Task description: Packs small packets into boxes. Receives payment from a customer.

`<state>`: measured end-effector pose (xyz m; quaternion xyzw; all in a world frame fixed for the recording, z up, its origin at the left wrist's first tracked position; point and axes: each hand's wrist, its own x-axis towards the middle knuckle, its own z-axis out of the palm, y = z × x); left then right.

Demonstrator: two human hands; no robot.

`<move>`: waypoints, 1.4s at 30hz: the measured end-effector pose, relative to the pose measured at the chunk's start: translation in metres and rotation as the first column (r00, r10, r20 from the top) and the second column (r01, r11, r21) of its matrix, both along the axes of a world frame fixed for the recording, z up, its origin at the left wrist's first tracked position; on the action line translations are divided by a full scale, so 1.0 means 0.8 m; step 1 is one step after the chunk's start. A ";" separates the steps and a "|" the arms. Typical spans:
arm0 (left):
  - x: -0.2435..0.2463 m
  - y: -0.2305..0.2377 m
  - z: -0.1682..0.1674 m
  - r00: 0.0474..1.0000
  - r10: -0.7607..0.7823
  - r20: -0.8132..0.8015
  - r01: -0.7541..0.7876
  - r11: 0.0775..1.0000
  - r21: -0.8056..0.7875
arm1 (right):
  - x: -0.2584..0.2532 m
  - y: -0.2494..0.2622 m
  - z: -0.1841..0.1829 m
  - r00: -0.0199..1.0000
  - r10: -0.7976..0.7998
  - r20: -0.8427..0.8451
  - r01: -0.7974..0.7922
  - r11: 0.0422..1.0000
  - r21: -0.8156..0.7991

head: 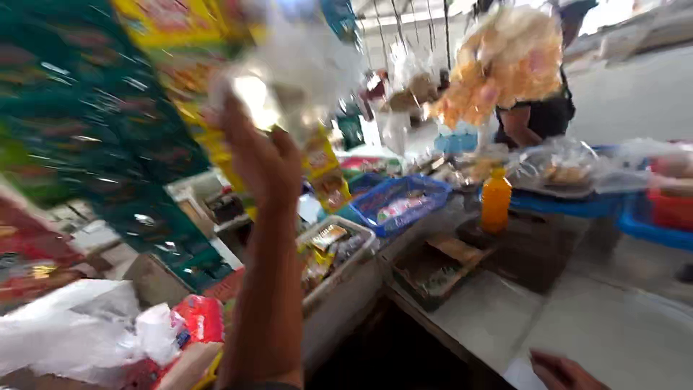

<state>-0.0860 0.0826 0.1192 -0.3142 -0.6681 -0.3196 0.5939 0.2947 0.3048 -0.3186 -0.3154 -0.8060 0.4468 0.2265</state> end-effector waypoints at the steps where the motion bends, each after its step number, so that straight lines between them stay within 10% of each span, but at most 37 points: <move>1: 0.004 0.001 -0.009 0.999 -0.008 -0.044 0.008 1.000 -0.009 | -0.008 0.019 -0.002 0.999 -0.030 -0.032 0.030 1.000 0.006; 4: 0.054 0.007 -0.100 0.983 0.013 0.182 0.056 0.926 -0.373 | -0.034 0.063 0.002 0.996 -0.056 -0.069 0.061 0.996 0.070; 6: 0.080 0.005 -0.188 0.857 0.005 0.515 0.380 0.667 -0.640 | -0.053 0.080 0.020 0.996 -0.007 -0.086 0.014 0.996 0.083; 8: 0.091 0.002 -0.285 0.636 0.041 0.770 0.708 0.365 -0.604 | -0.073 0.094 0.042 0.992 0.054 -0.110 -0.040 0.992 0.124; 10: 0.109 -0.003 -0.348 0.467 0.185 0.865 0.822 0.271 -0.502 | -0.102 0.108 0.062 0.985 0.097 -0.146 -0.064 0.975 0.212; 16: 0.119 -0.037 -0.449 0.301 0.487 0.820 0.679 0.494 -0.542 | -0.220 0.146 0.122 0.946 0.298 -0.130 -0.205 0.858 0.471; 20: 0.112 -0.058 -0.481 0.170 0.572 0.802 0.616 0.573 -0.540 | -0.303 0.165 0.127 0.875 0.432 0.219 -0.485 0.776 0.404; 28: 0.124 -0.046 -0.498 0.186 0.486 0.854 0.549 0.669 -0.500 | -0.449 0.144 0.164 0.222 0.508 0.833 -0.943 0.330 0.050; 31: 0.132 -0.037 -0.491 0.269 0.392 0.880 0.493 0.729 -0.476 | -0.476 0.128 0.159 0.138 0.436 0.889 -0.942 0.334 -0.017; 34: 0.129 -0.017 -0.476 0.391 0.260 0.883 0.407 0.811 -0.420 | -0.483 0.119 0.125 0.232 0.488 0.842 -0.801 0.586 -0.119; 37: 0.105 0.029 -0.459 0.319 0.170 0.932 0.401 0.867 -0.296 | -0.484 0.125 0.042 0.668 0.458 0.587 -0.386 0.887 -0.253; 42: 0.058 0.115 -0.452 0.001 0.169 0.986 0.504 0.851 -0.147 | -0.493 0.115 0.013 0.809 0.330 0.486 -0.168 0.923 -0.347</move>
